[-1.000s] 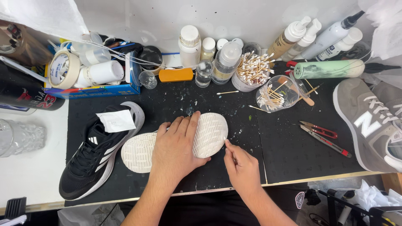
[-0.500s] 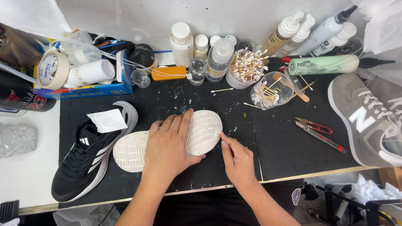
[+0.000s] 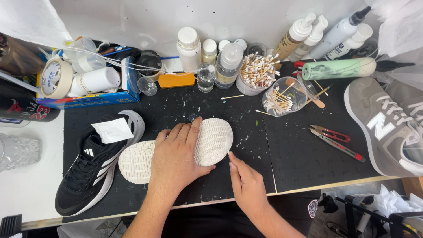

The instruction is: The person pours a liquid from a bottle into a small container and then uses a cotton swab to clean the white sole of a black sneaker. The person repeatedly dips the swab into the liquid and scrubs the textured surface of the shoe sole.

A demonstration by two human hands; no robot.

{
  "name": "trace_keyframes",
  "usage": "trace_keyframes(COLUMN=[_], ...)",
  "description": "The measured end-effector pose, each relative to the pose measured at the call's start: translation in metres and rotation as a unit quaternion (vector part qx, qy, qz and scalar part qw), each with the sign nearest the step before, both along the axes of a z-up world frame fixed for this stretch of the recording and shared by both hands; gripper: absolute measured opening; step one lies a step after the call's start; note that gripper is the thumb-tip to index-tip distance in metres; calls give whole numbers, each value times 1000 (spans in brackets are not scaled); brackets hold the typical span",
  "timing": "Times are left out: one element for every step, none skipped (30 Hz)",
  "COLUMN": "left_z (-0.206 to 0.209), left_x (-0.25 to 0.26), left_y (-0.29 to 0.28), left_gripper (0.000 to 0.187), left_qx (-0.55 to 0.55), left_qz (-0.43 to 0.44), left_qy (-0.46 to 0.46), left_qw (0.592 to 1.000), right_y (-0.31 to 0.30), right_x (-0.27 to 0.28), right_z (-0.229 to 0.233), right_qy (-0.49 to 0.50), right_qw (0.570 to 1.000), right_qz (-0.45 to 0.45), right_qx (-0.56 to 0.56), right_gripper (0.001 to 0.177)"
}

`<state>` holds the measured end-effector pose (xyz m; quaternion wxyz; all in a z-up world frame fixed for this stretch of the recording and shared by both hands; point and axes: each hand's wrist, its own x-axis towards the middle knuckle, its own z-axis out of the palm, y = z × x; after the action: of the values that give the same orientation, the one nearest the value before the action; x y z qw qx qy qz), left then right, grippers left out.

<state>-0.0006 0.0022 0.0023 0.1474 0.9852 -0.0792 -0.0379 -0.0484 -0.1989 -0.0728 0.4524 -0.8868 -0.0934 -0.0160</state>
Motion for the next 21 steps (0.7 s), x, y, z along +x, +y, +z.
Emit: trace_keyframes(left_z=[0,-1,-2,-3,-4,-4,-4,-3,-2,-2,-1,-2,-3,-3,-4,-3,-3,-3,-3,-2,-2], left_x=[0,-1,0,0,0,0,0,0,-1,-2,-1,-1,-1,0,0,-1,-1,-1,0,0,0], left_y=[0,0,0,0,0,0,0,0,0,-1,-1,-1,0,0,-1,-1,-1,-1,-1,-1,-1], left_gripper=[128,128,128,128,128,127,126,126,126,127,128,128,128,128,128,128,128,129,129,130,130], left_qx=[2,3,-1,-6,-10,-11,-12,-13,-9,-6,-2,-5,-7,-9,-10,-10,-10,-8,-7,-6,-6], left_qz=[1,-1,1,0,0,0,1,4,3,4,5,5,5,4,4,5,6,7,7,8,9], left_qy=[-6,-9,-11,-12,-12,-9,-5,-3,-3,-4,-6,-2,1,4,4,4,3,9,14,20,20], left_qw=[1000,1000,1000,1000,1000,1000,1000,1000,1000,1000,1000,1000,1000,1000,1000,1000,1000,1000,1000,1000,1000], right_y=[0,0,0,0,0,1,2,3,3,4,4,4,4,5,5,6,6,6,6,6,6], right_x=[0,3,12,15,15,15,15,14,12,12,17,21,25,28,31,32,32,31,30,28,27], right_z=[0,-1,-3,-3,-2,-2,-1,1,3,4,5,5,5,6,6,7,8,9,9,9,9], right_qy=[5,-9,-23,-35,-33,-33,-34,-29,-24,-21,-21,-17,-13,6,24,42,27,11,-5,-17,-28], right_qw=[1000,1000,1000,999,999,999,999,999,999,999,999,999,1000,1000,999,999,999,1000,1000,1000,1000], right_qz=[1,1,0,-2,-3,-4,-4,-9,-14,-17,-14,-13,-12,-13,-15,-15,-14,-10,-7,-5,-2], right_qx=[-2,0,2,4,-1,-5,-9,-18,-26,-35,-31,-28,-25,-25,-25,-25,-23,-21,-20,-15,-11], right_gripper=[29,29,28,28,28,28,28,27,27,27,26,25,24,24,23,22,21,20,19,19,19])
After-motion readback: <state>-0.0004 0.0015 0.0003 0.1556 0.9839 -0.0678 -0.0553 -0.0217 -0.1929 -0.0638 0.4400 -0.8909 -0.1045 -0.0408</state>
